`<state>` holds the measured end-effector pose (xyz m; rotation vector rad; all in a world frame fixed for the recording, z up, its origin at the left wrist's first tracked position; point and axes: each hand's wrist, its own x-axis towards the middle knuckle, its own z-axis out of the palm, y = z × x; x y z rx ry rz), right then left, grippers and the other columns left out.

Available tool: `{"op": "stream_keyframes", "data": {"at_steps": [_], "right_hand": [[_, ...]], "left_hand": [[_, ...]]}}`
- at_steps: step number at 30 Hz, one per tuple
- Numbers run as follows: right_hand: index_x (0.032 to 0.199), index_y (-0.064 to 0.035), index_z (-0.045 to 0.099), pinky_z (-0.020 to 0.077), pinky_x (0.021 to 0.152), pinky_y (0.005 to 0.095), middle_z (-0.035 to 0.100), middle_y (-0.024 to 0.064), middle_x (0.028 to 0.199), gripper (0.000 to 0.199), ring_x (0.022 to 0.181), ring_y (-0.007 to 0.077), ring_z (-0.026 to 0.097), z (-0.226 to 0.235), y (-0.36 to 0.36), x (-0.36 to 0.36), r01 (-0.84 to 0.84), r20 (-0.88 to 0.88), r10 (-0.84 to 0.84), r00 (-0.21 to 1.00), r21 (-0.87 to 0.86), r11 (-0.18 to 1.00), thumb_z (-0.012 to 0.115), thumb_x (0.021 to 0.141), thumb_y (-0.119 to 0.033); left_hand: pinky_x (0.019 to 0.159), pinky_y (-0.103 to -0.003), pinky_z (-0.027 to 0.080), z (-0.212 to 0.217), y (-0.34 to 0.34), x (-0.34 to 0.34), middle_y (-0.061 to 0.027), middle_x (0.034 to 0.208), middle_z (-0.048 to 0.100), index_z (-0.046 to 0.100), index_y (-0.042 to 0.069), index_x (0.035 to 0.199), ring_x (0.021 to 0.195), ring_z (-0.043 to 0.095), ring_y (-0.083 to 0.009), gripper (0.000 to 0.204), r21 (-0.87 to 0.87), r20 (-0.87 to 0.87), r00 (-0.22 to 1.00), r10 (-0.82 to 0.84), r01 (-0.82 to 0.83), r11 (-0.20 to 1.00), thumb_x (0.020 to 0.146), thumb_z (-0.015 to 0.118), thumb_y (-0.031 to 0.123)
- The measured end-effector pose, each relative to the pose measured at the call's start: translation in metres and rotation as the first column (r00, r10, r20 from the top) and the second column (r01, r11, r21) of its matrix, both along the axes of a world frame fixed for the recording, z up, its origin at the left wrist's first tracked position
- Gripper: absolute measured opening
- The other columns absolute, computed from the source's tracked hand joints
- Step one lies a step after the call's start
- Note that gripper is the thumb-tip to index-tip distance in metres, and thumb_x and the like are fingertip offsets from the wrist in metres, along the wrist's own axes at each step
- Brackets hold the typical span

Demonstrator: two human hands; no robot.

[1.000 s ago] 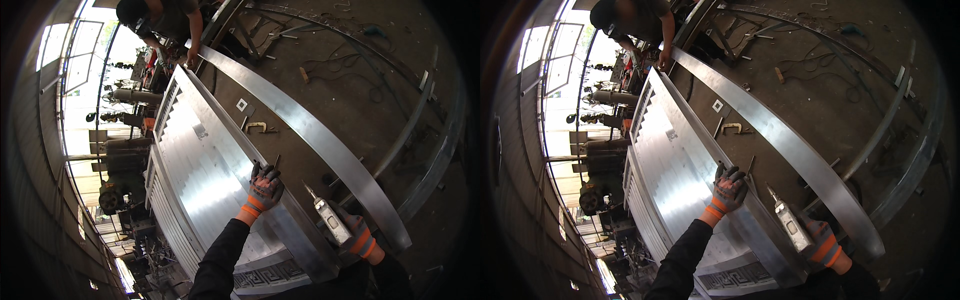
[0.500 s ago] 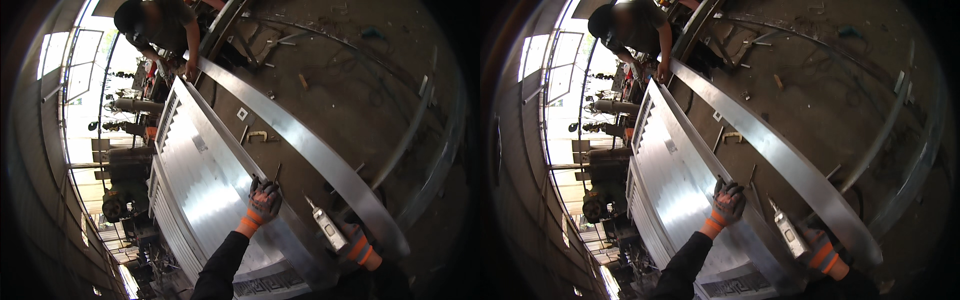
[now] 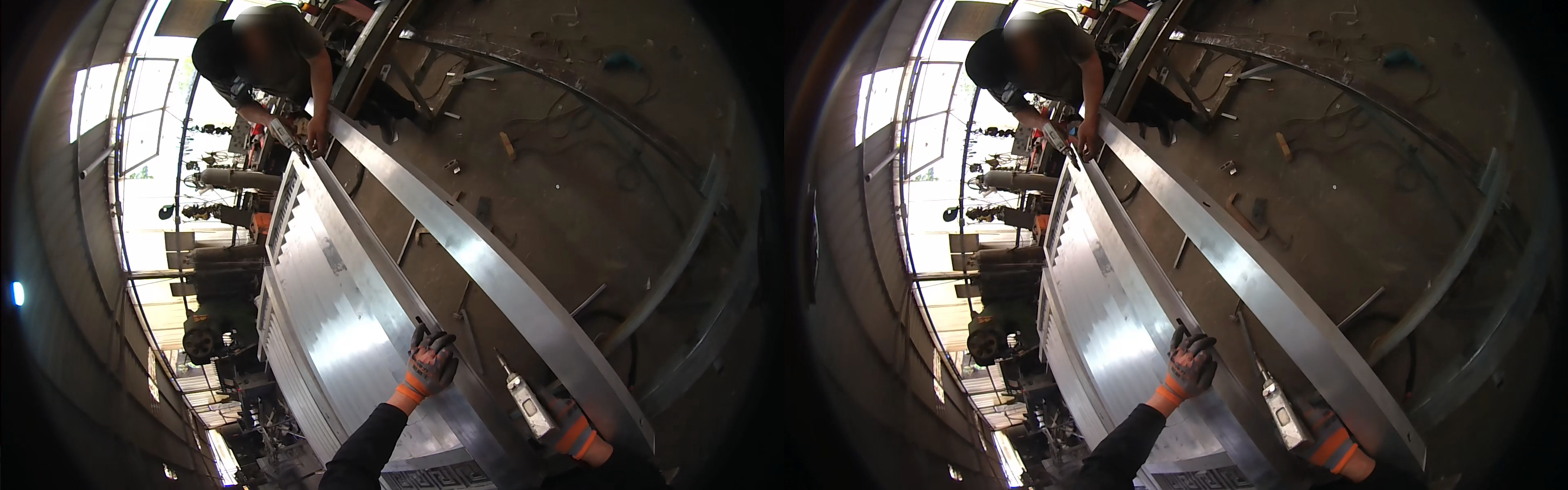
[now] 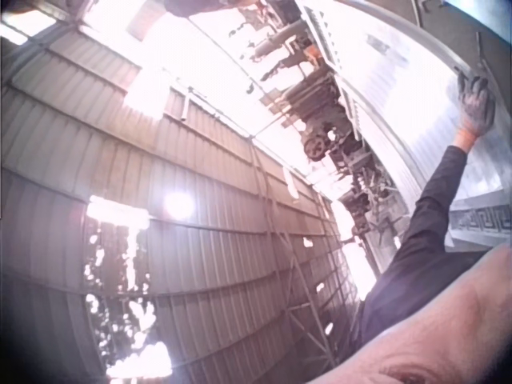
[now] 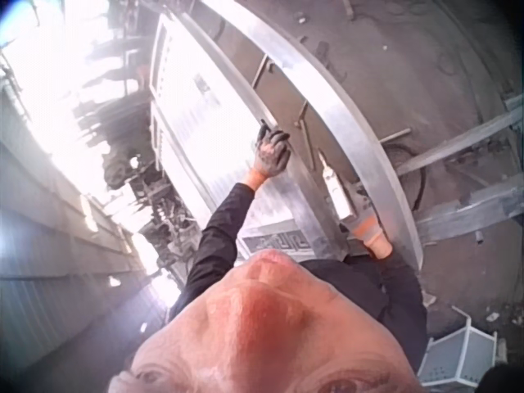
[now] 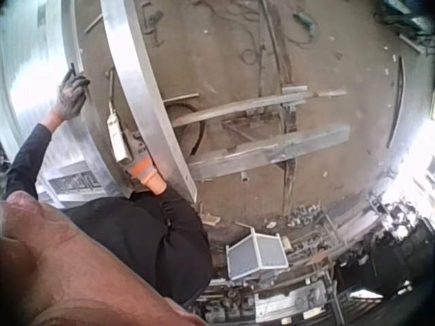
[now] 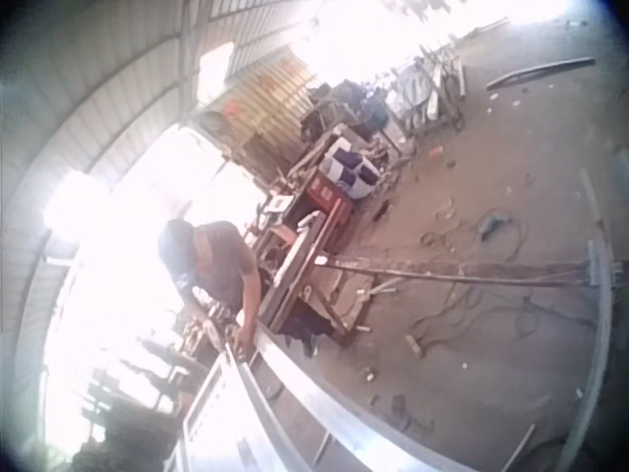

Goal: The person positions a large metal panel with a Greek key pattern, then uses a handheld welding tool to tack and weld seams along the panel edges. They adjust the panel and continue welding while another worker assists nearby.

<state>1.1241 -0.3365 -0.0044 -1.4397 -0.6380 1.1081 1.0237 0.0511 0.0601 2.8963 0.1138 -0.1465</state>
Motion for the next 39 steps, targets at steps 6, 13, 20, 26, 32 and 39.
{"op": "stream_keyframes", "data": {"at_steps": [6,13,20,26,32,39], "right_hand": [[0.158,-0.0033,0.058,0.0597,0.091,0.0533,0.079,0.0232,0.114,0.076,0.101,0.0421,0.076,0.008,-0.004,0.005,-0.022,0.122,0.022,0.992,-0.006,1.000,0.080,0.097,-0.043],[0.157,-0.0030,0.059,0.0574,0.093,0.0543,0.076,0.0236,0.119,0.081,0.103,0.0428,0.074,-0.008,-0.005,0.001,0.019,0.198,-0.020,0.980,0.006,1.000,0.083,0.094,-0.048],[0.159,-0.0023,0.057,0.0572,0.092,0.0530,0.076,0.0227,0.121,0.083,0.102,0.0416,0.074,-0.026,-0.005,-0.008,-0.024,0.273,0.025,0.962,-0.004,1.000,0.082,0.094,-0.047],[0.161,-0.0017,0.055,0.0571,0.092,0.0519,0.075,0.0219,0.123,0.084,0.102,0.0406,0.074,-0.036,-0.020,-0.022,-0.049,0.337,0.051,0.940,-0.013,0.999,0.081,0.095,-0.047],[0.160,-0.0045,0.056,0.0566,0.094,0.0553,0.075,0.0243,0.117,0.090,0.105,0.0444,0.073,-0.027,-0.023,-0.023,-0.082,0.373,0.088,0.924,-0.030,0.996,0.085,0.091,-0.054],[0.163,-0.0044,0.053,0.0583,0.091,0.0536,0.077,0.0232,0.113,0.090,0.101,0.0431,0.075,-0.012,-0.014,-0.008,-0.072,0.250,0.077,0.965,-0.030,0.997,0.084,0.093,-0.051]], "left_hand": [[0.128,-0.073,0.033,-0.001,0.002,-0.002,-0.0129,0.137,0.075,0.072,0.009,0.111,0.130,0.068,-0.0398,0.029,-0.023,-0.012,1.000,-0.001,0.001,1.000,0.084,0.078,0.018],[0.135,-0.072,0.022,-0.010,0.001,-0.009,-0.0131,0.153,0.070,0.076,0.013,0.125,0.150,0.059,-0.0397,0.047,0.124,-0.014,1.000,0.022,-0.021,0.992,0.081,0.080,0.026],[0.131,-0.069,0.030,-0.004,-0.004,-0.005,-0.0151,0.161,0.063,0.073,0.015,0.138,0.153,0.055,-0.0419,0.051,0.068,0.028,0.986,0.163,-0.165,0.984,0.089,0.077,0.027],[0.133,-0.068,0.028,-0.005,0.000,-0.007,-0.0129,0.156,0.066,0.077,0.013,0.129,0.152,0.055,-0.0386,0.041,0.099,-0.055,0.991,0.121,-0.115,0.988,0.092,0.076,0.028],[0.134,-0.069,0.026,-0.008,0.001,-0.008,-0.0108,0.146,0.072,0.079,0.013,0.124,0.148,0.058,-0.0387,0.040,0.065,-0.020,0.991,0.130,-0.129,0.989,0.087,0.077,0.028],[0.133,-0.070,0.027,-0.005,0.000,-0.005,-0.0108,0.142,0.074,0.079,0.012,0.120,0.145,0.060,-0.0394,0.036,0.074,-0.020,0.994,0.111,-0.109,0.991,0.087,0.076,0.027]]}}
